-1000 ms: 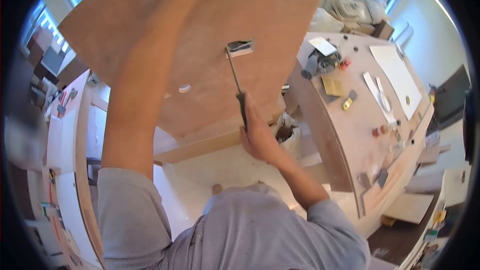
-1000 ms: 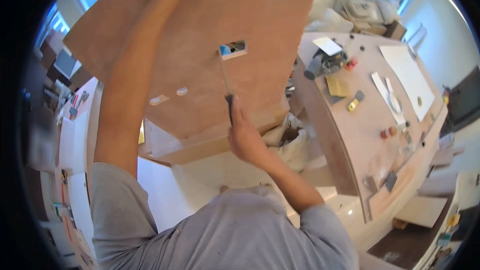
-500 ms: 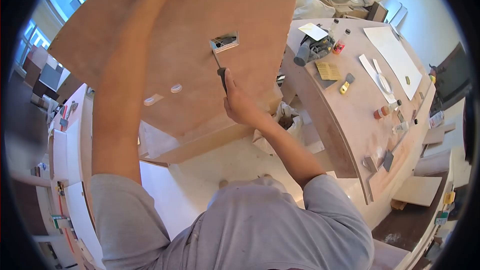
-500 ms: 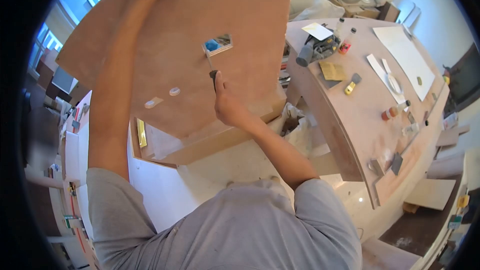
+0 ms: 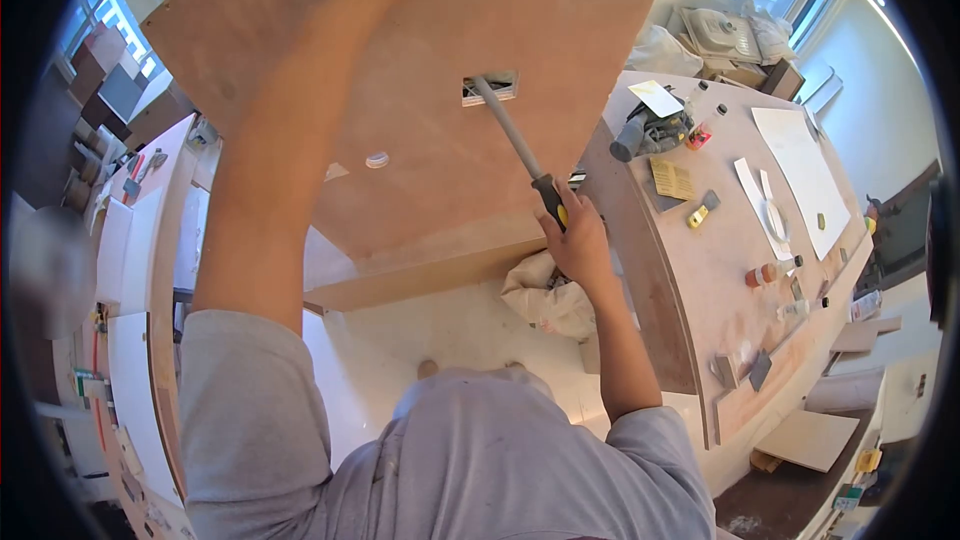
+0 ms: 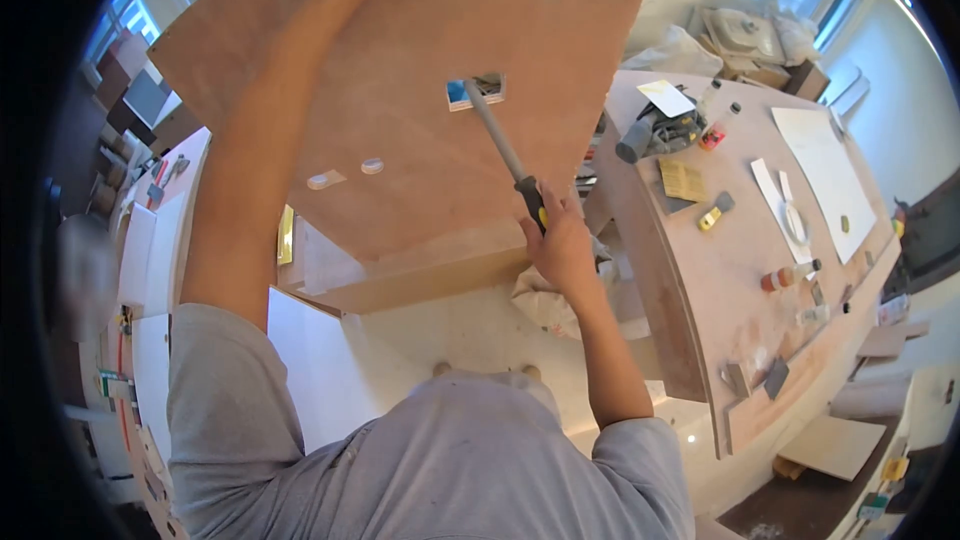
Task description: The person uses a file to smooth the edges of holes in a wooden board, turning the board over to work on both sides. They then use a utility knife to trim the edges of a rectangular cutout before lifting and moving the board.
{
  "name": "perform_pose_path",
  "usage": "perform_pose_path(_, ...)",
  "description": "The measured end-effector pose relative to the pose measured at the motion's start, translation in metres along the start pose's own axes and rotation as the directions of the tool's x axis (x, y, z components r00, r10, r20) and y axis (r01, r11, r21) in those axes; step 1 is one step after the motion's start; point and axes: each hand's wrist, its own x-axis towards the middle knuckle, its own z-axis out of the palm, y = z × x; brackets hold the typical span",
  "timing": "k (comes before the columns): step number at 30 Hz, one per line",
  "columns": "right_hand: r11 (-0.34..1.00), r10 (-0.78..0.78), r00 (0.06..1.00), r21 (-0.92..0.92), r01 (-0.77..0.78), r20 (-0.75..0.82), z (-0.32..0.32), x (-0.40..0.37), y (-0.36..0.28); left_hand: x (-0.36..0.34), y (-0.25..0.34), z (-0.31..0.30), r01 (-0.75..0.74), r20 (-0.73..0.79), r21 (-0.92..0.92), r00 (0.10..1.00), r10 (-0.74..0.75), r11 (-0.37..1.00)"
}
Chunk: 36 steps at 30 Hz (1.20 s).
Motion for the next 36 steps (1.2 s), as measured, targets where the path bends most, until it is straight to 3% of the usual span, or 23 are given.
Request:
perform_pose_path(1,0.997,-0.066,0.997,0.04,0.067,-0.028,0.008,0.002,0.01,-0.003,0.0,-0.001,-0.013,-0.031,-0.009,0.999,0.013,1.0)
perform_pose_path(4,0.97,0.099,0.995,-0.227,-0.09,0.026,-0.03,-0.001,-0.035,-0.005,0.006,-0.015,0.001,0.062,-0.057,0.998,0.003,0.998)
perform_pose_path(7,0.904,0.238,0.968,-0.383,-0.191,0.078,-0.065,0.002,-0.056,-0.009,0.01,-0.019,-0.002,0.067,-0.046,0.998,0.005,0.999)
perform_pose_path(10,0.988,0.106,0.994,-0.116,-0.1,0.042,-0.038,0.019,-0.032,-0.013,0.012,-0.017,-0.012,-0.021,-0.053,1.0,0.011,0.999)
perform_pose_path(14,0.981,-0.002,0.998,-0.192,0.015,0.068,0.013,0.084,-0.063,-0.01,0.012,-0.021,0.005,0.039,-0.039,0.999,-0.003,0.999)
perform_pose_path(17,0.96,0.085,0.977,-0.28,-0.027,0.197,-0.028,0.083,-0.065,-0.008,0.007,-0.016,-0.028,0.042,-0.033,0.999,0.03,0.999)
perform_pose_path(19,0.927,0.151,0.977,-0.364,-0.088,0.149,-0.057,0.061,-0.042,-0.011,0.011,-0.023,-0.022,0.075,-0.063,0.997,0.027,0.998)
perform_pose_path(20,0.925,0.171,0.979,-0.361,-0.12,0.114,-0.066,0.051,-0.036,-0.011,0.011,-0.022,-0.019,0.061,-0.061,0.998,0.023,0.998)
perform_pose_path(23,0.99,0.028,0.998,-0.14,-0.021,0.049,-0.044,0.038,-0.019,-0.014,0.008,-0.018,-0.029,0.008,-0.042,1.0,0.029,0.999)
perform_pose_path(24,0.96,0.19,0.969,-0.236,-0.15,0.159,-0.04,0.052,-0.041,-0.013,-0.003,-0.022,-0.022,0.006,-0.024,1.0,0.022,0.999)
perform_pose_path(26,0.979,-0.033,0.998,-0.199,0.044,0.058,-0.01,0.075,-0.026,-0.015,-0.005,-0.028,-0.019,0.039,-0.026,0.999,0.02,0.999)
perform_pose_path(30,0.985,-0.165,0.97,0.08,0.153,0.177,0.0,0.091,-0.031,-0.027,-0.003,-0.023,-0.057,0.097,-0.02,0.994,0.059,0.998)
perform_pose_path(33,0.98,-0.105,0.955,-0.137,0.147,0.277,-0.034,0.067,-0.04,-0.018,-0.032,-0.01,-0.066,0.08,0.031,0.995,0.064,0.997)
perform_pose_path(34,0.943,0.113,0.939,-0.334,0.001,0.324,-0.051,0.061,-0.058,-0.03,-0.058,-0.015,-0.047,0.08,0.073,0.996,0.041,0.996)
perform_pose_path(36,0.913,0.069,0.965,-0.406,0.042,0.255,-0.049,0.058,-0.04,-0.039,-0.095,-0.026,-0.013,0.083,0.137,0.997,0.002,0.99)
